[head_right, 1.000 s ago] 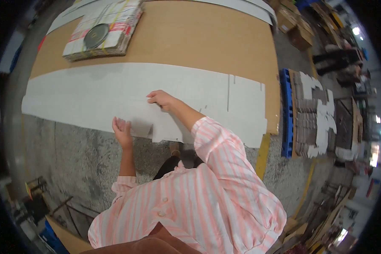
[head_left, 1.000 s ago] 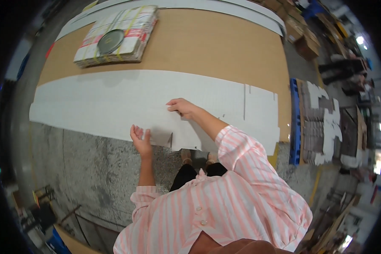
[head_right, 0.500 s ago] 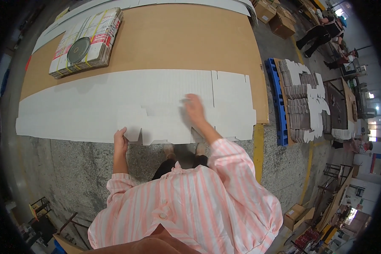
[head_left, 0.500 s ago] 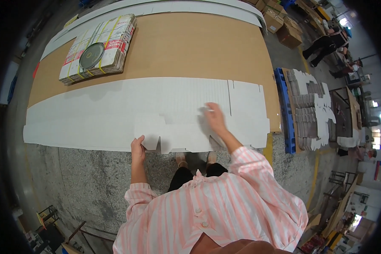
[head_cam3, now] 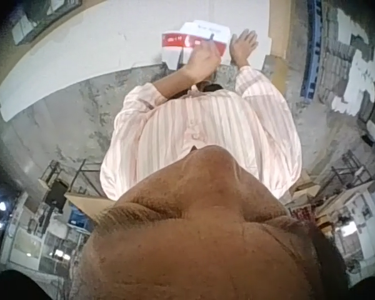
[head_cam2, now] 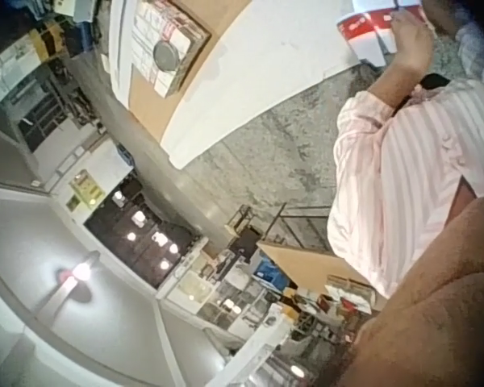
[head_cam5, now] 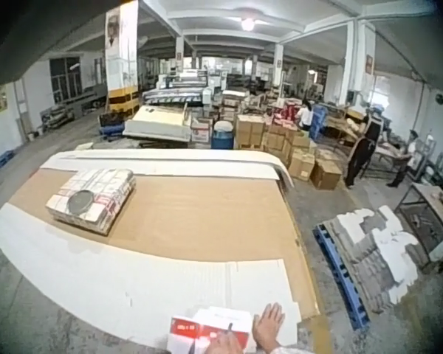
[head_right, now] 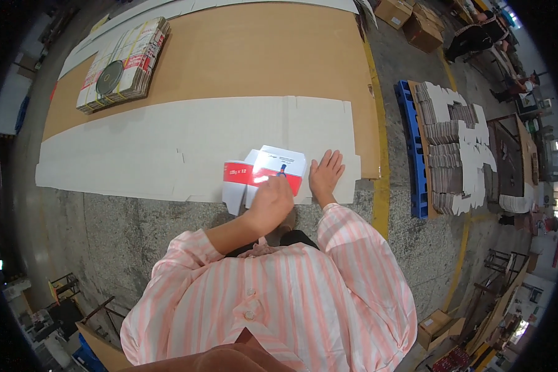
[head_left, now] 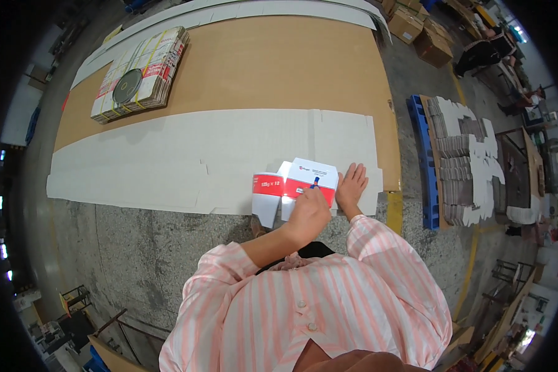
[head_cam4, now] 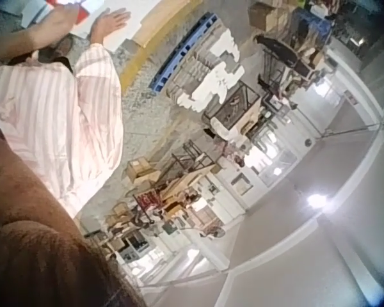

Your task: Sorting and stacking paper box templates and flats at an industrial workbench.

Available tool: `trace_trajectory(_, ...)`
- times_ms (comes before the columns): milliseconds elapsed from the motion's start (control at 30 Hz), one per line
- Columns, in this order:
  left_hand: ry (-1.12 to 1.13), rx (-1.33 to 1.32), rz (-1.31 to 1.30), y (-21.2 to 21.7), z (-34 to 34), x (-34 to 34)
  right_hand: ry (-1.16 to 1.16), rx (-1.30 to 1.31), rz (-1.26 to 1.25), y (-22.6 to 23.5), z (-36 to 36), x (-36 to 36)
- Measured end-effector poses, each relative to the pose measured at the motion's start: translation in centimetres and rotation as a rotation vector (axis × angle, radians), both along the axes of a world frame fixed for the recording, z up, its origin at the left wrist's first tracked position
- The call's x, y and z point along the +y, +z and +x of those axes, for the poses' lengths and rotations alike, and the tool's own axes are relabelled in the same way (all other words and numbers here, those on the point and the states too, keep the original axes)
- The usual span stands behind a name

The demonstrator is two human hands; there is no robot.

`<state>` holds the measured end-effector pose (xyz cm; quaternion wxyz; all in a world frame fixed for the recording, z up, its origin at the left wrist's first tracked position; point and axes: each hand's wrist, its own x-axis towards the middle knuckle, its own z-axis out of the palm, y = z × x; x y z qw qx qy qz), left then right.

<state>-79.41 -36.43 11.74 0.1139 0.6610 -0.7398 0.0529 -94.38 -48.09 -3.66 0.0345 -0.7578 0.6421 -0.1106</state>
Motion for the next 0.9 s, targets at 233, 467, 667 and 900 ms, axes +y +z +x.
trace_trajectory(233,0.674,1.288,-0.115,5.8,15.9,6.1,-0.032,-0.031,0.014,-0.1,-0.9,-0.1)
trace_trajectory(467,0.967,2.115,-0.295,-12.1,27.3,14.4,0.008,0.028,-0.001,0.1,-0.2,-0.1)
trace_trajectory(667,0.768,0.885,-0.058,-2.6,21.1,6.8,-0.025,0.053,0.012,-0.2,-2.3,-0.4)
trace_trajectory(900,-0.03,-0.29,-0.03,1.0,-2.0,-1.1,0.005,0.042,0.009,-0.2,-2.0,-0.8)
